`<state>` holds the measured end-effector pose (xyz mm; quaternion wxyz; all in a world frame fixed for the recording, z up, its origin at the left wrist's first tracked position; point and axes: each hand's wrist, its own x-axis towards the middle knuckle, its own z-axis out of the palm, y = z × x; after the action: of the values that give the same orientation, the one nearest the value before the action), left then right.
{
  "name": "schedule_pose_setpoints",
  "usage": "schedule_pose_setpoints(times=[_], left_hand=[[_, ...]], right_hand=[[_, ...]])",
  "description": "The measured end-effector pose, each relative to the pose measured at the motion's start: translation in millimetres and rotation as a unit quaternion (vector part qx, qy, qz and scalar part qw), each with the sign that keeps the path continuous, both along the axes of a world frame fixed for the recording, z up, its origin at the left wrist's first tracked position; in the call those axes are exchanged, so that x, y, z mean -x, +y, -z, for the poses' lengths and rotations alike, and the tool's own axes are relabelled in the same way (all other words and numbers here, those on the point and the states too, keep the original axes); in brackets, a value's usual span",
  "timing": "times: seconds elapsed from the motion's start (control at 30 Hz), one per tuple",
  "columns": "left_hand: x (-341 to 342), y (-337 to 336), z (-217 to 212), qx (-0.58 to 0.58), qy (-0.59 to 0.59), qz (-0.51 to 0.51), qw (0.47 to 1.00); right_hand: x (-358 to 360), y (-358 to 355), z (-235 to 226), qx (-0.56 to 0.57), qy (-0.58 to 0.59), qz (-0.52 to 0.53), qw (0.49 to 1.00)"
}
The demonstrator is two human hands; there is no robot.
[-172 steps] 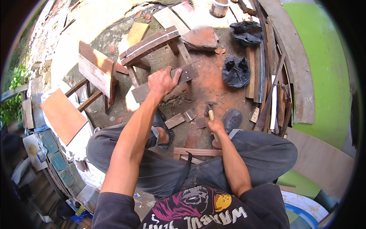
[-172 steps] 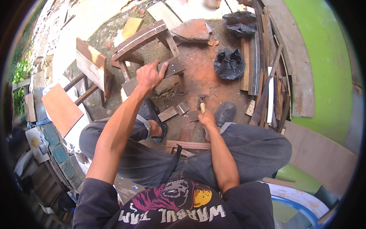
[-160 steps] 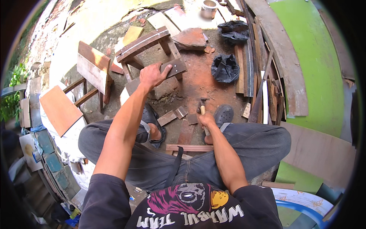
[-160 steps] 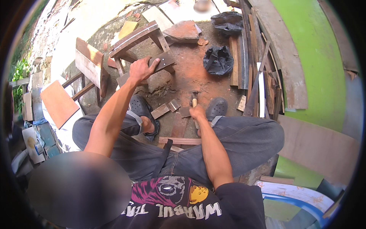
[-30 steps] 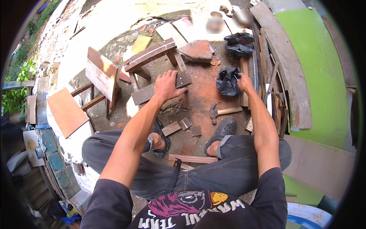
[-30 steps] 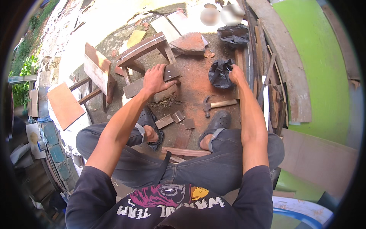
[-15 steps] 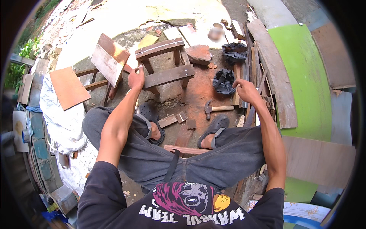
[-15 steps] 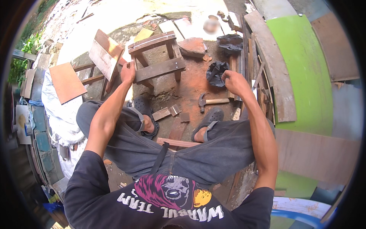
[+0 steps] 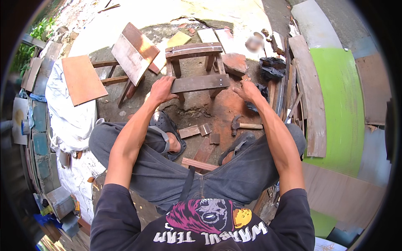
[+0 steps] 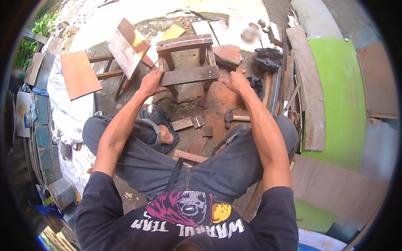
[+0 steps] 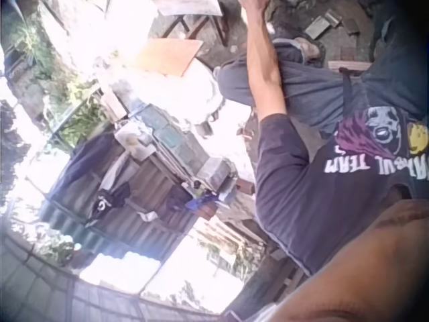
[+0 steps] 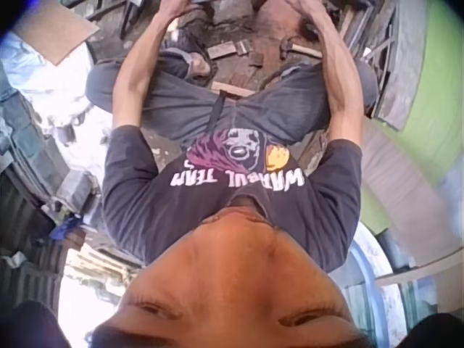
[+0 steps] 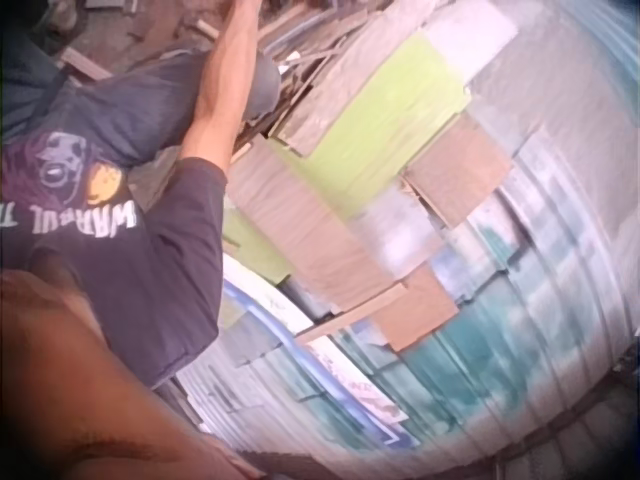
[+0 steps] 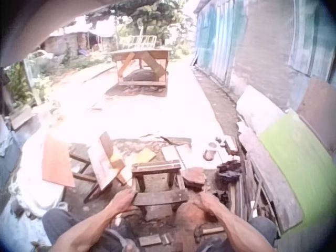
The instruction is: The person assembles a small wooden stool by hand, aligning wooden pieces and securing them with nails using a hammer. The person repeatedly positions the pieces, hammers nails, and adjusts the structure to complete the assembly.
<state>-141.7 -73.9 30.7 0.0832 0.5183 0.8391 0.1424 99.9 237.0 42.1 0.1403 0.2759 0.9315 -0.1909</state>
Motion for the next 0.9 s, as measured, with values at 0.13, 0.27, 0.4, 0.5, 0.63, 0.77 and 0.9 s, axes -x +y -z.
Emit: schedule_pose_setpoints(times=[0.13,0.27,0.4,0.5,0.63,0.77,0.9], left_hand=[[1.5,3.2,5.5,0.01,0.002,0.001,1.0],[6.9,2.2,7.0,0.032,0.002,0.008,0.999],[6.1,2.4,10.0,0.029,0.016,0.009,0.999],[6.1,5.3,10.1,0.006,0.028,0.027,0.999],[0.6,12.3,2.8,0.097,0.053,0.011,0.994],[-2.0,15.3,1.9,0.102,0.06,0.012,0.993],[-4.6,19.1,5.0,0.097,0.055,0.009,0.994]], right_hand=[[28.4,-16.7,17.3,0.032,0.073,0.047,0.996],[46.6,-38.9,16.8,0.11,0.131,0.079,0.982],[47.9,-44.2,19.7,0.107,0.178,0.095,0.974],[45.6,-37.0,31.7,0.149,0.215,0.096,0.96],[42.0,-45.7,23.1,0.151,0.247,0.036,0.956],[40.2,-49.0,33.1,0.117,0.262,0.026,0.958],[33.9,-47.2,69.9,0.046,0.325,0.055,0.943]])
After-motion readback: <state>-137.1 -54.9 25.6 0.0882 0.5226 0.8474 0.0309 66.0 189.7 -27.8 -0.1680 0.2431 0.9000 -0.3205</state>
